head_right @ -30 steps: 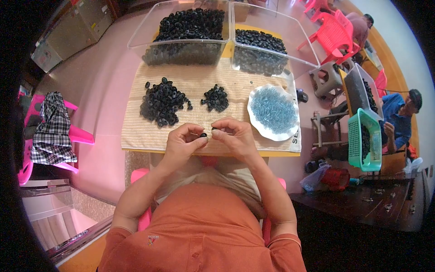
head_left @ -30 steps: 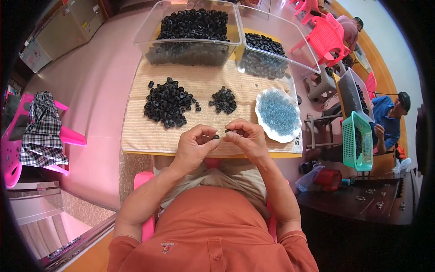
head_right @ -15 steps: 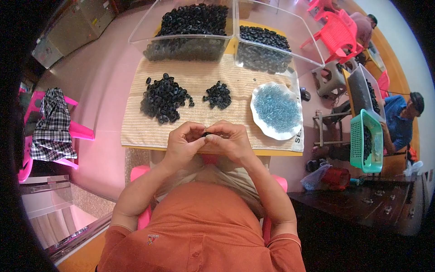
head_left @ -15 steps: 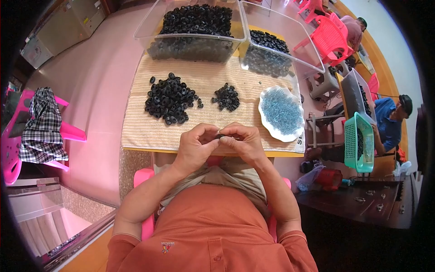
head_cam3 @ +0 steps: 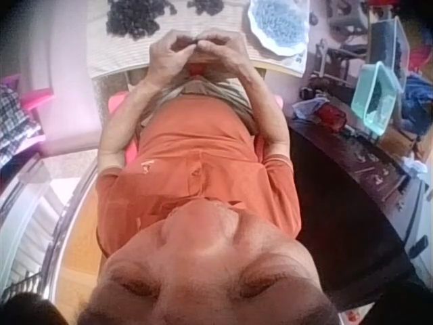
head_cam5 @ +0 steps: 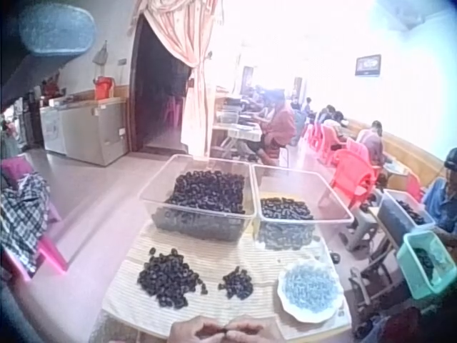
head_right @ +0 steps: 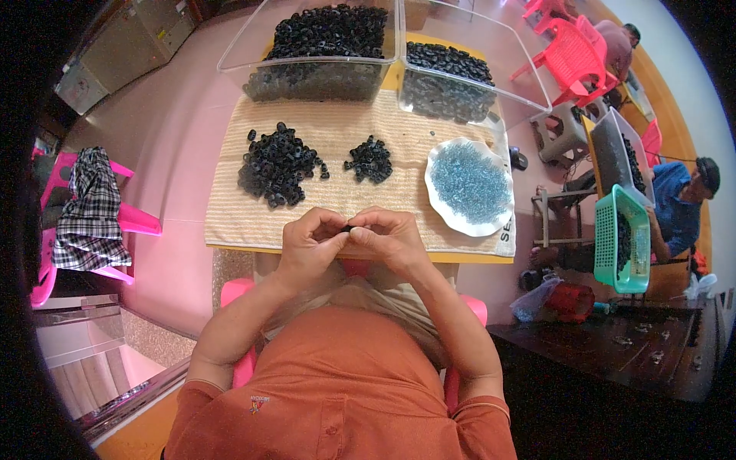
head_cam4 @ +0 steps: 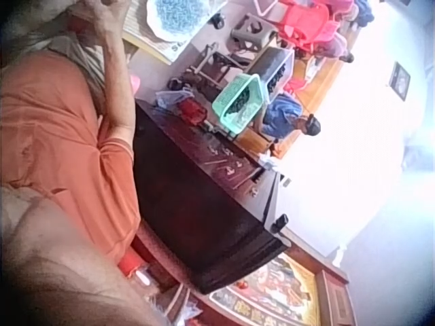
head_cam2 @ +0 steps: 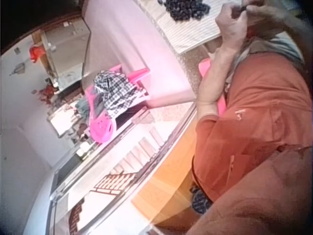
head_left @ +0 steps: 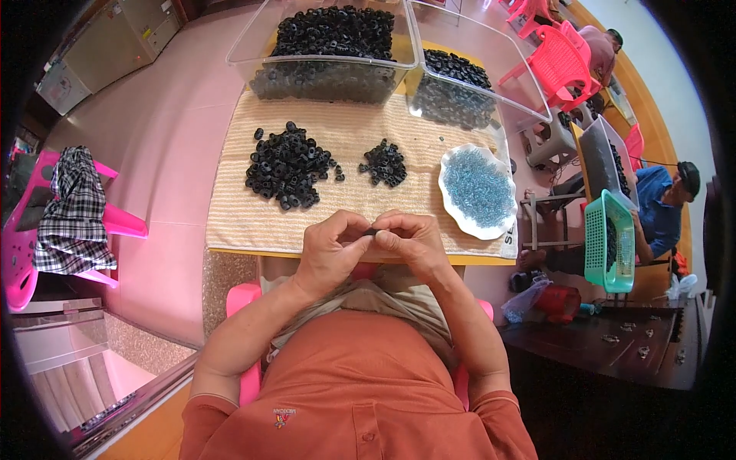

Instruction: The person assembles small components by picking up black plastic parts from the table and small beads from a plate, then inserting the beads into the plastic parts by hand.

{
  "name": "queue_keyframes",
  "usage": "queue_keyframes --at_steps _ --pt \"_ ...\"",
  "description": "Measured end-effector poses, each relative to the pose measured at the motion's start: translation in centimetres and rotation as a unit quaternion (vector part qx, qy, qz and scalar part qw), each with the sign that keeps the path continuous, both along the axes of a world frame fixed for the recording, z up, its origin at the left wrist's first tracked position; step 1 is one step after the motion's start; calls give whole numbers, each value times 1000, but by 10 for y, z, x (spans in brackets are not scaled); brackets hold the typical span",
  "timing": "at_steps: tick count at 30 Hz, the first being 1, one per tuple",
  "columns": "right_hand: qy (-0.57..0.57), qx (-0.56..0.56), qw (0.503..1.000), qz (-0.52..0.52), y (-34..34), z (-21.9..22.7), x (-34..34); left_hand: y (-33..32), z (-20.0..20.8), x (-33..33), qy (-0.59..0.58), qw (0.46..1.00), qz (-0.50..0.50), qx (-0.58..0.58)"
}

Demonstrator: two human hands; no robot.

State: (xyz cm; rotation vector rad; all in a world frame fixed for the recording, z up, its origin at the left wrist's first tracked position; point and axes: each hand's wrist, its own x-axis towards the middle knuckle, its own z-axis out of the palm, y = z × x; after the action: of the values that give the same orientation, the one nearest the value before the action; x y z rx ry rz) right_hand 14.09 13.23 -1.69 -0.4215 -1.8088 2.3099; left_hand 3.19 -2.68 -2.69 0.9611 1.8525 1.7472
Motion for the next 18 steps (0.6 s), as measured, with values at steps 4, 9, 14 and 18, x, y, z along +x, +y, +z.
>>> queue_keyframes --at_steps 4,9,14,18 --pt "-10 -18 1000 -6 0 -5 1 0 4 0 -8 1000 -2 3" --pt "-12 -70 997 -22 -4 -11 1 1 0 0 22 999 23 22" --pt "-25 -139 990 -15 -7 -9 1 0 -1 -1 37 998 28 38" --pt "-3 -191 982 -8 -7 -14 1 -1 5 -2 105 993 33 43"
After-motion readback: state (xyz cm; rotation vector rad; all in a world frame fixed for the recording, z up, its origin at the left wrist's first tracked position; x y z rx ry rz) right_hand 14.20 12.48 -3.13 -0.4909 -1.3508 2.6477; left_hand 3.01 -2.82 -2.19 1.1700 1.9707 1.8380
